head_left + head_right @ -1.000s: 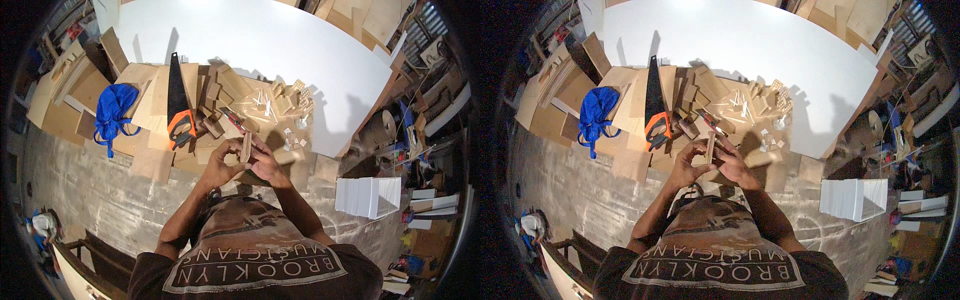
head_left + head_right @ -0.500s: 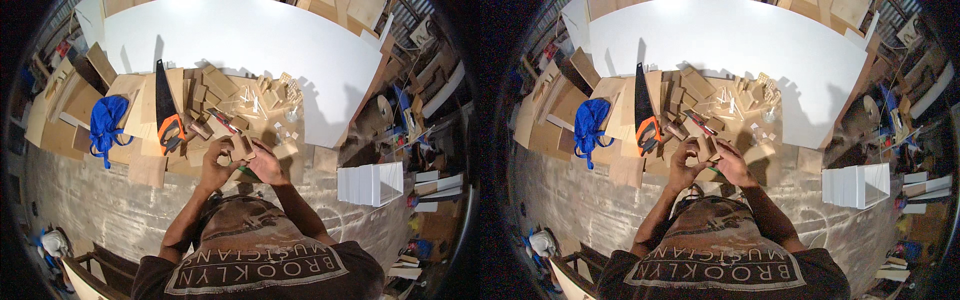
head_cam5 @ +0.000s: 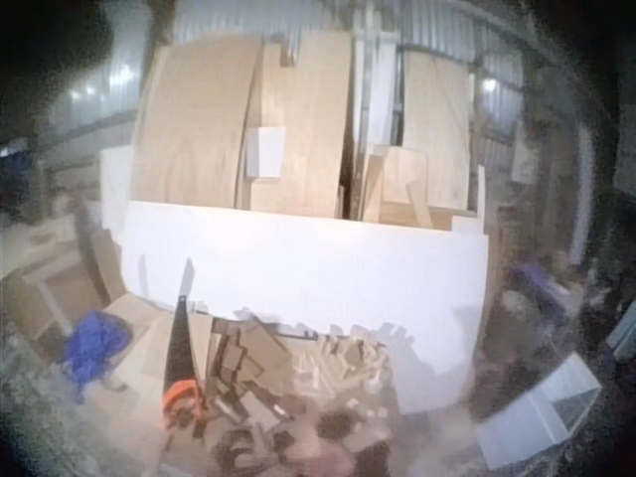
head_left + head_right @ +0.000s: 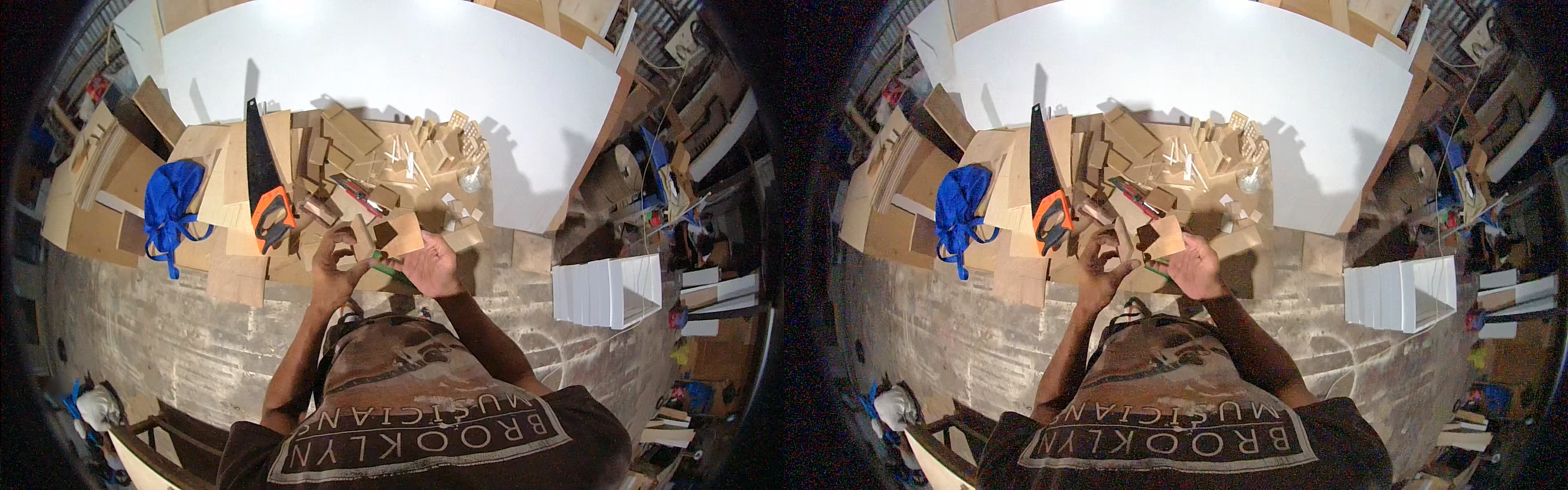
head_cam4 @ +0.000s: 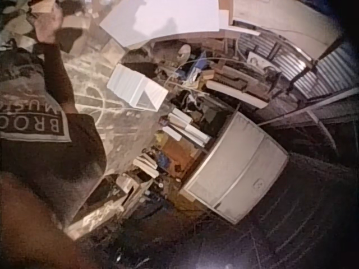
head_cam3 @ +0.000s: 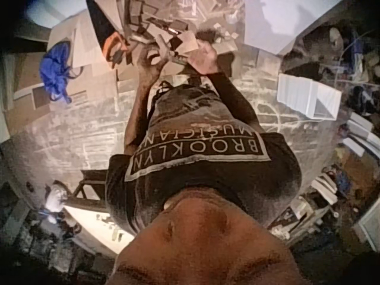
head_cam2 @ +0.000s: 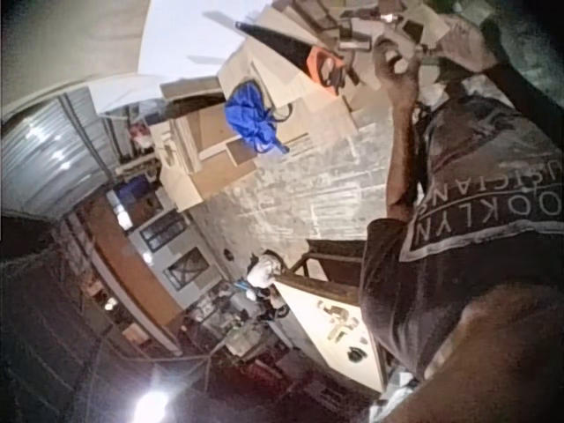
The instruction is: The person uses a green ruler and a pencil to mark lines on small wooden boards, then holds two boards together to check their alignment.
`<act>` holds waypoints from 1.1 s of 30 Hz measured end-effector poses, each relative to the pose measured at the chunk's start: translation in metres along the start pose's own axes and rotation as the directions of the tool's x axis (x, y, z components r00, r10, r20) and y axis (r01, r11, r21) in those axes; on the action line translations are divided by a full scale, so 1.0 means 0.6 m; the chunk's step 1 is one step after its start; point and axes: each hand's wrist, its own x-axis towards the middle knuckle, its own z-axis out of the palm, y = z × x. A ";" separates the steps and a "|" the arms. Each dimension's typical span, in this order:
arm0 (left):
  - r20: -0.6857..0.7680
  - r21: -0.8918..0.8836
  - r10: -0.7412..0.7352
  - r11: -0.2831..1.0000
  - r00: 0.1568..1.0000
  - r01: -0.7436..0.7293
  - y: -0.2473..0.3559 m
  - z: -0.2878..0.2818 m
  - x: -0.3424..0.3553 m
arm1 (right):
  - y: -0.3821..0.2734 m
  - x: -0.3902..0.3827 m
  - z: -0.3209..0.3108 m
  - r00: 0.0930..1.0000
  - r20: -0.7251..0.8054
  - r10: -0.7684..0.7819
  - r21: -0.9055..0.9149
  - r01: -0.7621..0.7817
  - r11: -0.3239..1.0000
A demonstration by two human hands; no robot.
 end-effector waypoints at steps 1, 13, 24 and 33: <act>-0.003 0.048 -0.013 0.999 1.000 0.014 -0.001 -0.004 -0.001 | 0.000 0.001 -0.005 1.000 0.001 0.001 0.004 -0.001 1.000; 0.080 0.537 0.254 0.803 0.964 -0.256 -0.060 -0.061 0.007 | 0.017 0.018 -0.029 0.999 -0.030 0.035 0.066 -0.033 0.997; 0.224 0.689 -0.005 0.708 0.975 -0.155 -0.226 -0.087 0.005 | 0.072 -0.047 -0.249 0.858 -0.488 -0.158 -0.541 -0.155 0.827; 0.404 0.418 -0.020 0.893 0.914 -0.165 -0.291 0.016 0.068 | 0.093 -0.112 -0.287 0.680 -0.671 -0.297 -0.596 -0.256 0.761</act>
